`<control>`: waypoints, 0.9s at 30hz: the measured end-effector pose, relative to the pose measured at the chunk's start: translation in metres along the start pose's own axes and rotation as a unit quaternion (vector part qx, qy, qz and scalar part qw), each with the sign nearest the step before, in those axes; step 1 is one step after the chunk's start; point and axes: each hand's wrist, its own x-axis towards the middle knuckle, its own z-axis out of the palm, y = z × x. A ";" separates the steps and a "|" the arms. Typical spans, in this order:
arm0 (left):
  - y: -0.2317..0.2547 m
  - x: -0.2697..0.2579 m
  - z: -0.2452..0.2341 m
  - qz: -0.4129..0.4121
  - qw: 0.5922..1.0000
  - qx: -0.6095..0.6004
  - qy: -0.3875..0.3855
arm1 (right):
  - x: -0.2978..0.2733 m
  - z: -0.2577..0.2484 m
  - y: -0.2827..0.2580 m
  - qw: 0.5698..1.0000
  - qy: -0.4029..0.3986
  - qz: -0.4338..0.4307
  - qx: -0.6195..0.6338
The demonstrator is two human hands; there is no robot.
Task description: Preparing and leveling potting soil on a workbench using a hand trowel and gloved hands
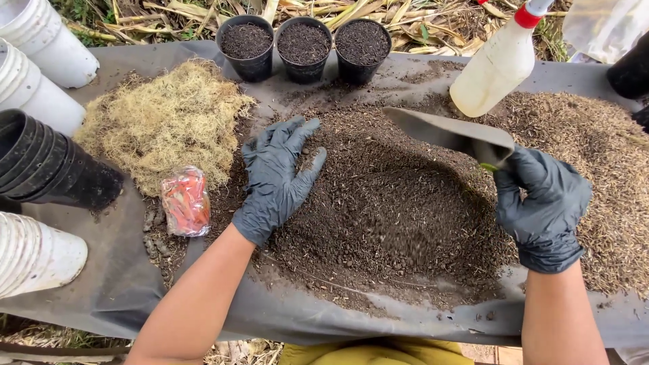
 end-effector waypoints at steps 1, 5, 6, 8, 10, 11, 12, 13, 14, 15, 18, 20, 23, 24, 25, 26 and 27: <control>-0.005 0.000 0.007 0.000 1.000 -0.001 -0.001 | 0.001 0.000 0.000 1.000 -0.001 0.000 -0.001; -0.012 -0.002 0.017 -0.078 0.993 0.005 -0.092 | 0.007 -0.008 -0.003 0.996 -0.080 -0.031 0.013; -0.012 -0.001 0.016 -0.086 0.991 -0.019 -0.100 | 0.009 -0.012 -0.004 0.996 -0.080 -0.035 0.031; -0.010 0.000 0.016 -0.094 0.990 -0.029 -0.105 | 0.003 -0.007 0.002 0.996 -0.084 -0.028 -0.027; -0.010 0.001 0.017 -0.102 0.988 -0.038 -0.111 | 0.000 0.001 0.007 0.992 -0.087 -0.021 -0.084; -0.011 0.000 0.019 -0.108 0.988 -0.035 -0.105 | -0.002 0.007 0.009 0.998 -0.055 0.000 -0.044; -0.011 0.001 0.021 -0.112 0.988 -0.033 -0.100 | -0.003 0.013 0.012 1.000 -0.022 0.021 -0.005; -0.011 0.001 0.020 -0.111 0.988 -0.033 -0.099 | -0.006 0.018 0.014 1.000 -0.021 0.021 -0.005; -0.010 0.002 0.020 -0.111 0.988 -0.032 -0.103 | -0.007 0.023 0.016 0.997 -0.027 0.045 -0.056; -0.009 0.003 0.019 -0.112 0.987 -0.031 -0.108 | -0.009 0.028 0.019 0.991 -0.032 0.069 -0.106; -0.016 0.000 0.027 -0.104 0.990 -0.027 -0.092 | -0.015 0.036 0.026 0.970 -0.132 0.145 -0.146; -0.016 -0.002 0.026 -0.088 0.993 -0.032 -0.075 | -0.010 0.033 0.019 0.971 -0.126 0.137 -0.148; -0.012 -0.002 0.023 -0.083 0.993 -0.044 -0.066 | -0.008 0.029 0.010 0.973 -0.128 0.126 -0.143; -0.010 0.000 0.021 -0.092 0.992 -0.050 -0.071 | -0.007 0.027 0.008 0.974 -0.131 0.123 -0.137; -0.011 -0.002 0.024 -0.090 0.992 -0.051 -0.070 | -0.005 0.023 0.002 0.974 -0.130 0.123 -0.138; -0.013 -0.002 0.025 -0.076 0.995 -0.045 -0.052 | -0.002 0.021 -0.003 0.978 -0.125 0.133 -0.103; -0.015 -0.003 0.027 -0.061 0.997 -0.039 -0.034 | 0.001 0.018 -0.009 0.980 -0.120 0.143 -0.068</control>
